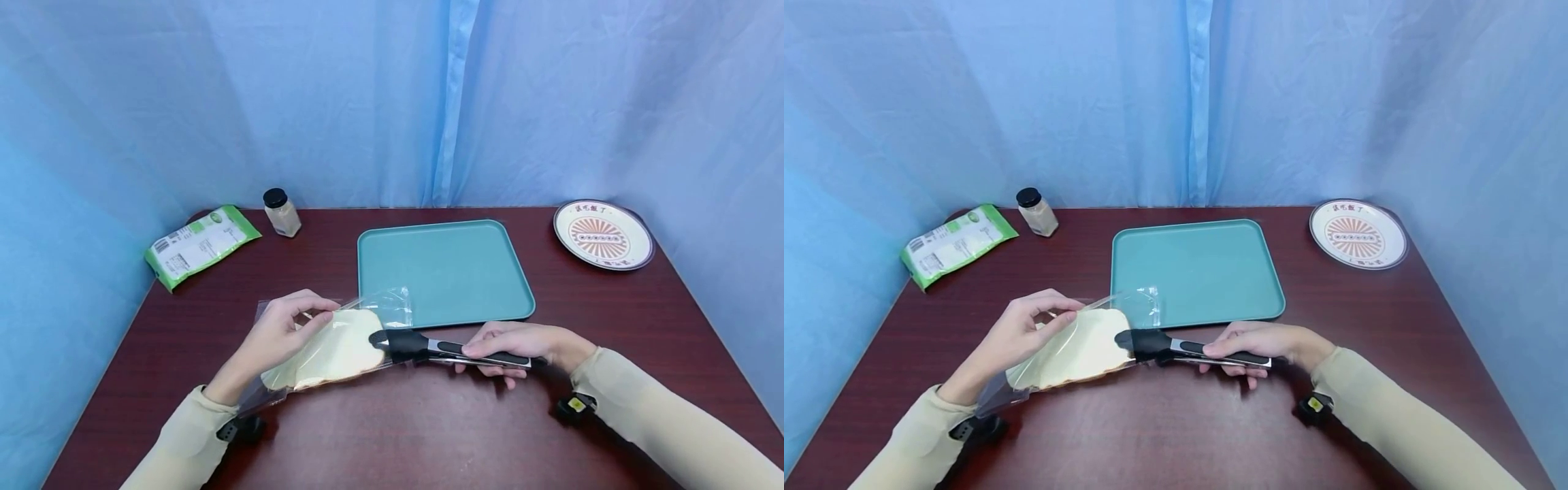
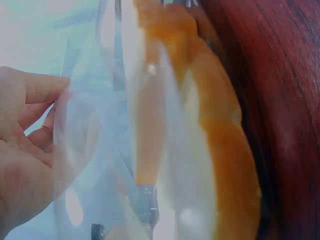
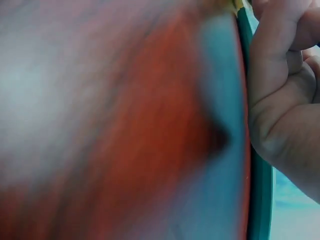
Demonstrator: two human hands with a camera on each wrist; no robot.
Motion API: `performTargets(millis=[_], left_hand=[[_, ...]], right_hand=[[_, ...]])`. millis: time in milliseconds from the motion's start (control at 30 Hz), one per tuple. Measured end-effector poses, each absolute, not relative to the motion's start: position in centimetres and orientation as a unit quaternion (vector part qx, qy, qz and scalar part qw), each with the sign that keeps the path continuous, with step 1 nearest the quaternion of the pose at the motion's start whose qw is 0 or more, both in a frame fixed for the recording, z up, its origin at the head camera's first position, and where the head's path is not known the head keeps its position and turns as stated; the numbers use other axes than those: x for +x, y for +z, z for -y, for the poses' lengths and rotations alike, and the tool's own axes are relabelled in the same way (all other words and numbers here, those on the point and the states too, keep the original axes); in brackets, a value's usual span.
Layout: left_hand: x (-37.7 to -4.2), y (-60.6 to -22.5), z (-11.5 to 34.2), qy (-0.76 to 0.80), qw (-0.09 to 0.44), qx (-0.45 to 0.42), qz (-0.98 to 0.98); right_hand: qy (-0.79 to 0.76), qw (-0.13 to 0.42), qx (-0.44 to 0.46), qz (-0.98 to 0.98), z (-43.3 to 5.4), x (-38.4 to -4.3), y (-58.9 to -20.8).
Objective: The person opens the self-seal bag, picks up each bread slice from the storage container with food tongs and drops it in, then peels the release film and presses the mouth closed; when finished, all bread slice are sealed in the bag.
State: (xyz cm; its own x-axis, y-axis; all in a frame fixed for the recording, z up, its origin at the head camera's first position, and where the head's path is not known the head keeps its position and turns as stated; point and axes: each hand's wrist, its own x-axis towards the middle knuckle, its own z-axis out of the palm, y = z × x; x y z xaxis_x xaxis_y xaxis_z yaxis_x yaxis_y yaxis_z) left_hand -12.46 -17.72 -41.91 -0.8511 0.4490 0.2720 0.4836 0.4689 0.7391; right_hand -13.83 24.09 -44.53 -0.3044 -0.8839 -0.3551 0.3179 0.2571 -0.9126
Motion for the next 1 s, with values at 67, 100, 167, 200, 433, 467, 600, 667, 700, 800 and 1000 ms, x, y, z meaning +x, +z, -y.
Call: performTargets(millis=[67,100,167,200,433,467,600,667,700,800,1000], left_hand=[[-12.4,-41.8,17.6,-0.436,0.016,-0.274,0.857],[-12.4,-41.8,17.5,-0.436,0.014,-0.275,0.857],[-12.3,-41.8,17.4,-0.433,0.012,-0.275,0.858],[-12.3,-41.8,17.4,-0.431,0.013,-0.275,0.859],[-12.2,-41.5,17.3,-0.427,0.018,-0.276,0.861],[-12.2,-41.4,17.3,-0.429,0.020,-0.280,0.859],[-12.3,-41.2,17.2,-0.435,0.034,-0.288,0.853],[-12.3,-41.2,17.2,-0.435,0.039,-0.290,0.852],[-12.3,-41.2,17.2,-0.434,0.041,-0.291,0.852],[-12.3,-41.2,17.1,-0.433,0.044,-0.295,0.851],[-12.4,-40.7,16.8,-0.447,0.044,-0.303,0.841]], right_hand=[[-0.553,0.537,-0.247,-0.587,-23.8,-14.0,-44.3],[-0.552,0.537,-0.250,-0.586,-23.6,-14.1,-44.2],[-0.553,0.537,-0.257,-0.583,-23.3,-14.3,-43.9],[-0.552,0.536,-0.262,-0.582,-23.1,-14.4,-43.8],[-0.558,0.533,-0.275,-0.574,-22.9,-14.7,-43.2],[-0.557,0.532,-0.273,-0.577,-23.0,-14.7,-43.1],[-0.554,0.526,-0.268,-0.587,-22.9,-14.6,-42.9],[-0.548,0.523,-0.265,-0.597,-22.8,-14.5,-42.9],[-0.546,0.522,-0.263,-0.600,-22.8,-14.4,-42.9],[-0.541,0.527,-0.255,-0.603,-22.7,-14.4,-43.0],[-0.577,0.545,-0.255,-0.552,-23.1,-14.5,-42.9]])
